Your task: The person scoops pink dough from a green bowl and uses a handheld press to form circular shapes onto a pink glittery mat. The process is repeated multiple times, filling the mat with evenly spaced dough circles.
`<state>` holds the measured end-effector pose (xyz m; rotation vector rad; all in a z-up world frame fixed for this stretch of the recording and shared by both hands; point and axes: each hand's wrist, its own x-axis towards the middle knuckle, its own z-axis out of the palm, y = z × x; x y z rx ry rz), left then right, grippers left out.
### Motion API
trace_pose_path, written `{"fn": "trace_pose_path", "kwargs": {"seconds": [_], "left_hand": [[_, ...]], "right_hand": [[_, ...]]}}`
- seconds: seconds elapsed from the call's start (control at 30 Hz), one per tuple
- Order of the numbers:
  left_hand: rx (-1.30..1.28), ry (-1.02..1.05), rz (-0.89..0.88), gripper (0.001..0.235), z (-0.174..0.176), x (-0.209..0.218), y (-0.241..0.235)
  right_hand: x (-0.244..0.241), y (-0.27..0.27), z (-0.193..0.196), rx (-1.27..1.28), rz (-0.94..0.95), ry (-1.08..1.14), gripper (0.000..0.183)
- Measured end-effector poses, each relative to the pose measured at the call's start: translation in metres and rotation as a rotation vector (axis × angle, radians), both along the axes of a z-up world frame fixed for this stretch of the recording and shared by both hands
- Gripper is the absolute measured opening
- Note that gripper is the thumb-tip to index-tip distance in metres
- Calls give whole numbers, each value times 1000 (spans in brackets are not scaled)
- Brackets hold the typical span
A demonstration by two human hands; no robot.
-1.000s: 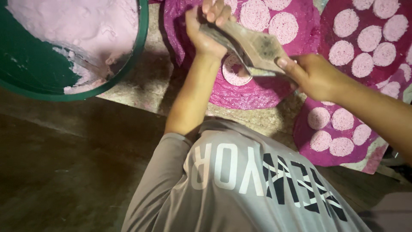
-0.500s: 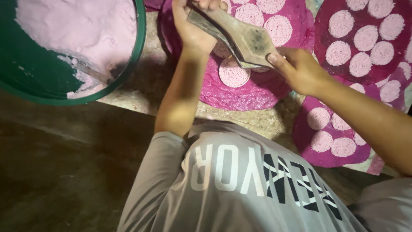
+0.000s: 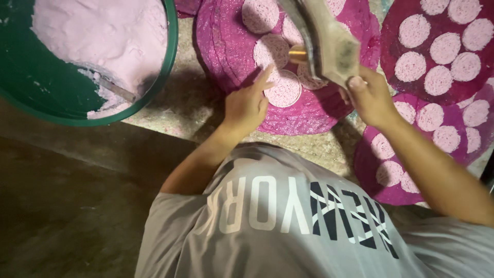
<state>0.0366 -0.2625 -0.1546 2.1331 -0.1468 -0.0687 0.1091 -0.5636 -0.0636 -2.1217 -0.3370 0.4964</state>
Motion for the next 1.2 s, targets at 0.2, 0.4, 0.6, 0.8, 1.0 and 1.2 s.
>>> {"fn": "trace_pose_path", "kwargs": {"seconds": [0.2, 0.4, 0.6, 0.8, 1.0, 1.2], "left_hand": [[223, -211, 9, 64, 8, -20, -7], [252, -290, 15, 63, 0, -12, -4], [279, -252, 126, 69, -5, -25, -5], [255, -284, 121, 78, -3, -36, -18], [298, -282, 119, 80, 2, -42, -18], [168, -134, 204, 112, 8, -24, -37]], "right_hand": [[-34, -14, -32, 450, -223, -73, 84], [-69, -31, -61, 739, -400, 27, 83], [-93, -52, -68, 820, -510, -52, 82], [-102, -57, -67, 892, -621, 2, 88], [-105, -58, -74, 855, -584, -38, 92], [-107, -66, -84, 907, -594, -28, 87]]}}
